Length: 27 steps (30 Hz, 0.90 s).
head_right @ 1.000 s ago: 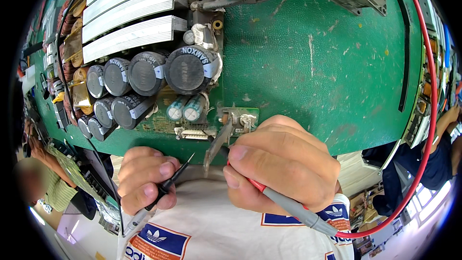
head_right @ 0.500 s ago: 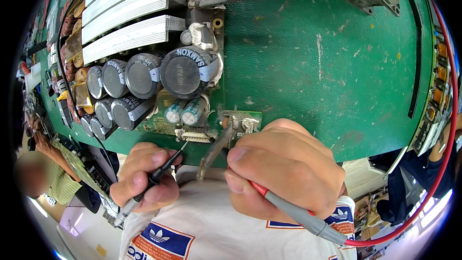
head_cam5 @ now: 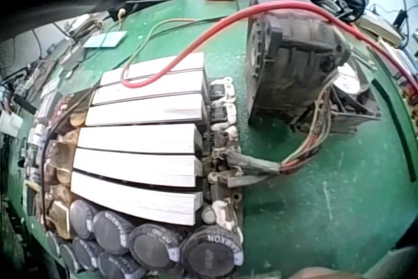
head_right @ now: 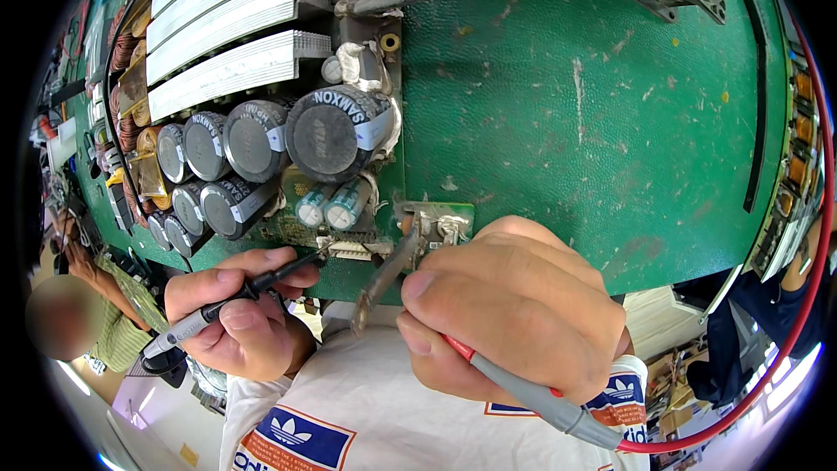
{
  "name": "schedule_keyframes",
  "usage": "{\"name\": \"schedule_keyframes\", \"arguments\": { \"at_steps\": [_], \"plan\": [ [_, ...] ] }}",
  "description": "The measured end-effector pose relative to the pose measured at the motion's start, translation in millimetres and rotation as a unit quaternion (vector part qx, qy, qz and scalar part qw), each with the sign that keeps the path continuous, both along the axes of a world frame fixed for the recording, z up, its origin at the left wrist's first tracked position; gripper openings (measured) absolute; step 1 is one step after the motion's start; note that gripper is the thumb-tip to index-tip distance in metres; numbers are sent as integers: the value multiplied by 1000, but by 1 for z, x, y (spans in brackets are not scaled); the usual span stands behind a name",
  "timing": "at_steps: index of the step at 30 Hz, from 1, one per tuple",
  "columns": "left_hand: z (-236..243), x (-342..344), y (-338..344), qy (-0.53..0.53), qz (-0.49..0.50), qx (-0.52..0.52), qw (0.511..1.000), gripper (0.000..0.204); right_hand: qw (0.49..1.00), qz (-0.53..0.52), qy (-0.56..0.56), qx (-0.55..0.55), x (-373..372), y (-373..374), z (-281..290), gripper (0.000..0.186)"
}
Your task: The person uses a small brush to clean a circuit board and then uses multimeter probes to test components on the board.
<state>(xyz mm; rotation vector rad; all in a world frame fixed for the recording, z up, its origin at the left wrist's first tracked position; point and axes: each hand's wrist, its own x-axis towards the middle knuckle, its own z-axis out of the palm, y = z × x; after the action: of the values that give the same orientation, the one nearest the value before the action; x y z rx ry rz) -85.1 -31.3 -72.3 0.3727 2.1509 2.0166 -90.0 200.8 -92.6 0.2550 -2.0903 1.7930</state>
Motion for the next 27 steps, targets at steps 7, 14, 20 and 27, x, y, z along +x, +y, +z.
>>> {"name": "schedule_keyframes", "arguments": {
  "at_steps": [7, 14, 20, 27],
  "plan": [
    [0, 5, 28, 19, 173, -72, 982, 40, 999, 52, -10, 10, -3, 5, 3, 36],
    [3, 0, 26, 7, 137, -83, 987, 39, 998, 56, -11, 16, -4, 7, 4, 37],
    [2, -1, 24, 8, 118, -89, 989, 38, 997, 68, -18, 22, -5, 8, 4, 38],
    [2, -4, 26, 23, 127, -96, 987, 36, 998, 59, -17, 22, -3, 8, 4, 40]
  ]
}}
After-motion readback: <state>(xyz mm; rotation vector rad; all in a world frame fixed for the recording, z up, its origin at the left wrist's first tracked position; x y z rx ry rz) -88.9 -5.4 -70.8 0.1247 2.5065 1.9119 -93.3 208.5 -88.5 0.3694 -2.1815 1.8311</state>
